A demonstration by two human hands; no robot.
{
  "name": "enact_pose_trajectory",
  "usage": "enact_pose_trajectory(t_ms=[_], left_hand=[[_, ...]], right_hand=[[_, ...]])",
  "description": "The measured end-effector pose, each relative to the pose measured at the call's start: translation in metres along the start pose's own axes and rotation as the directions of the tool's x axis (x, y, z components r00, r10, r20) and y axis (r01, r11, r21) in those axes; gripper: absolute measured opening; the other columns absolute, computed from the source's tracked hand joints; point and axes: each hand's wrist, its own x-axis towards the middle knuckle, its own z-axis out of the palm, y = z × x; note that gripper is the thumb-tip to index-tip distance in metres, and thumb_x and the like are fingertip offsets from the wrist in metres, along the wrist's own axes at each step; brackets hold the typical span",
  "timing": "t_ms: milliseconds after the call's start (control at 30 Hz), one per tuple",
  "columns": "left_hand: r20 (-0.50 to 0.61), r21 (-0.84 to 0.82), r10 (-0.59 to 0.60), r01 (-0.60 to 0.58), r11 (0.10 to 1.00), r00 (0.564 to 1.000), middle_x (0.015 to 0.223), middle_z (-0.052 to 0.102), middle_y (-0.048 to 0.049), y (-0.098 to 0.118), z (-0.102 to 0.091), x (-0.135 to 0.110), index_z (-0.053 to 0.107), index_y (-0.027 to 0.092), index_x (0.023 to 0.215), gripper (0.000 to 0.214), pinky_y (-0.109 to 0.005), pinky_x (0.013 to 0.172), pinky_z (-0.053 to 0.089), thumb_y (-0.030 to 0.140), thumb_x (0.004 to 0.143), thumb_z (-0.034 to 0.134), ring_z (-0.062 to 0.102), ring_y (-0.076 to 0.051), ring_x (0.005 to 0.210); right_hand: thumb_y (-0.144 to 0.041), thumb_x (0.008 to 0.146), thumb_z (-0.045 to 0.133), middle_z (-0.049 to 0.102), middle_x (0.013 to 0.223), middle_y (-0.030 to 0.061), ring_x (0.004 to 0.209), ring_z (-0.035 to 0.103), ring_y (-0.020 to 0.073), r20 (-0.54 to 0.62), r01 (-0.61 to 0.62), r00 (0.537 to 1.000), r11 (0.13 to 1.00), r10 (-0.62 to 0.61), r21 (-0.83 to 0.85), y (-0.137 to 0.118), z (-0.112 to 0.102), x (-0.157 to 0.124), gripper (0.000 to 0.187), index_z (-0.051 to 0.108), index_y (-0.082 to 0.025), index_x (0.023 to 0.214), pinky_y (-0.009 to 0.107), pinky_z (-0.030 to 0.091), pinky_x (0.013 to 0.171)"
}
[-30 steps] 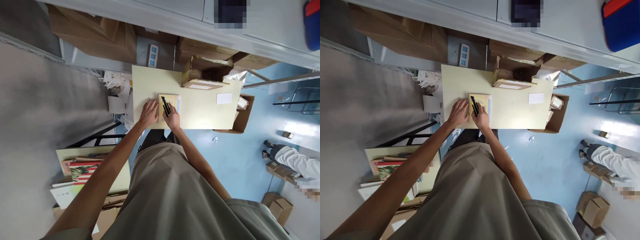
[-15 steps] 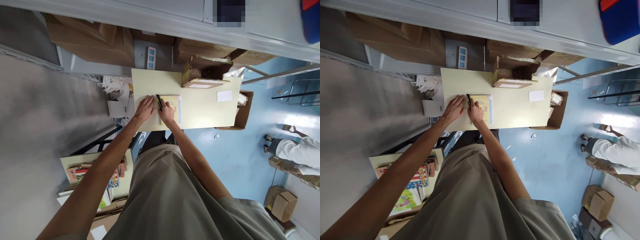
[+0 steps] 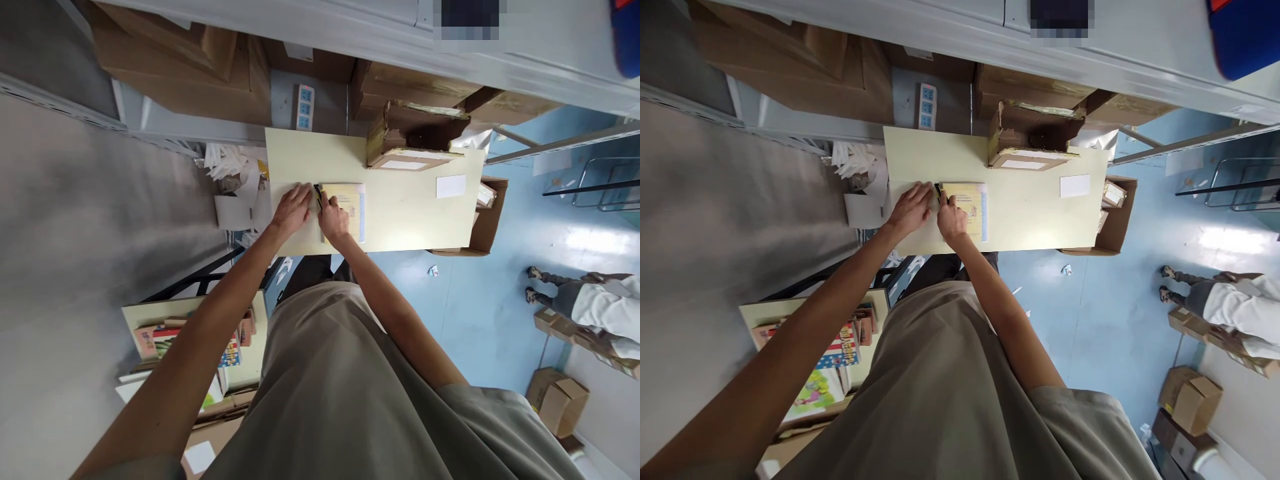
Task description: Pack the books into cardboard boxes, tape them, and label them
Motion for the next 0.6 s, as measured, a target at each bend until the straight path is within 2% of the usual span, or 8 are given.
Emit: enact_pose_trajectory(t_ms=[333, 600], left_hand=[[-0.001, -0.061, -0.015, 0.015, 0.998, 1.0, 0.189, 0.039, -0.0214, 0.007, -0.003, 0.0, 0.047, 0.005, 0.176, 0.081, -0.066, 0.145, 0.028, 0.023, 0.097, 0.052, 0.027, -0.041, 0.18], [0.007, -0.076, -0.039, 0.039, 0.996, 0.999, 0.189, 0.039, -0.0225, 0.011, -0.003, 0.003, 0.045, 0.002, 0.177, 0.085, -0.067, 0.145, 0.027, 0.024, 0.096, 0.055, 0.027, -0.044, 0.18]], right_hand=[[-0.009, 0.114, 0.035, 0.057, 0.17, 0.0288, 0.13, 0.082, 0.0315, 0.085, 0.056, 0.995, 0.995, -0.048, -0.088, 0.008, 0.006, -0.027, 0.071, 0.032, -0.014, 0.184, 0.044, 0.067, 0.109], [-0.004, 0.113, 0.031, 0.063, 0.16, 0.0316, 0.129, 0.083, 0.0292, 0.193, 0.138, 0.975, 0.977, -0.107, -0.16, 0.014, 0.006, -0.074, 0.067, 0.039, -0.009, 0.18, 0.039, 0.069, 0.105]])
